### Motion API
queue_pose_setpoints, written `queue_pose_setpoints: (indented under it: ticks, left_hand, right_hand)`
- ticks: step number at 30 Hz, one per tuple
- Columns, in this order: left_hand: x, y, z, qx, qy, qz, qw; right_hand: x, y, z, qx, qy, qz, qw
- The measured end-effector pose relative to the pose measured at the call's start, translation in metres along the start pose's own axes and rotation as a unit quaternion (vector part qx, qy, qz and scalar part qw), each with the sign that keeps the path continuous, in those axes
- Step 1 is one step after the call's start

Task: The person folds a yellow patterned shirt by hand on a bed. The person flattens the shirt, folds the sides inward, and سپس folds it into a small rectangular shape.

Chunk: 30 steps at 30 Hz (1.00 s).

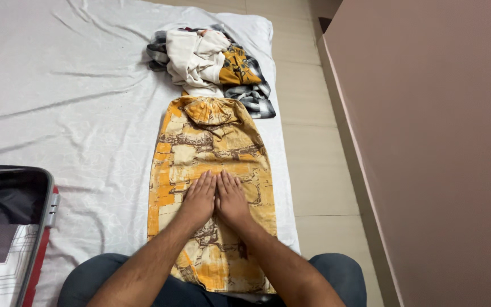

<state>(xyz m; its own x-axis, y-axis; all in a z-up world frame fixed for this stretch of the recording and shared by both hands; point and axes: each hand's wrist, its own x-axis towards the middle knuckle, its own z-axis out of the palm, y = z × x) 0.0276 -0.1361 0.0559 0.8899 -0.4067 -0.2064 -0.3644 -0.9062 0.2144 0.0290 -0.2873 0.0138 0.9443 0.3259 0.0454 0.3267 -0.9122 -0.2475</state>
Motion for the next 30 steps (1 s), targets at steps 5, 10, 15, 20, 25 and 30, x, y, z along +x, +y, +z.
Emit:
queue_pose_setpoints:
  ticks: [5, 10, 15, 20, 25, 30]
  left_hand:
    - [0.026, -0.015, -0.006, -0.013, 0.024, -0.017, 0.999]
    - [0.051, -0.027, -0.016, 0.041, 0.004, -0.025, 0.999]
    - [0.059, -0.037, -0.035, 0.028, -0.044, -0.054, 0.997]
    - [0.052, -0.053, -0.050, -0.020, -0.045, -0.086, 0.995]
    - [0.042, -0.070, -0.055, -0.044, -0.045, -0.112, 0.992]
    - [0.034, -0.084, -0.048, -0.056, -0.040, -0.135, 0.988]
  right_hand:
    - [0.033, 0.007, 0.007, -0.029, -0.031, 0.018, 0.999]
    - [0.059, 0.012, 0.003, -0.076, -0.034, 0.026, 0.996]
    - [0.075, 0.023, -0.008, -0.054, -0.062, 0.045, 0.996]
    - [0.077, 0.042, -0.013, -0.049, -0.061, 0.077, 0.994]
    - [0.070, 0.071, -0.014, -0.052, -0.041, 0.110, 0.992]
    - [0.050, 0.091, -0.014, -0.027, 0.047, 0.121, 0.991]
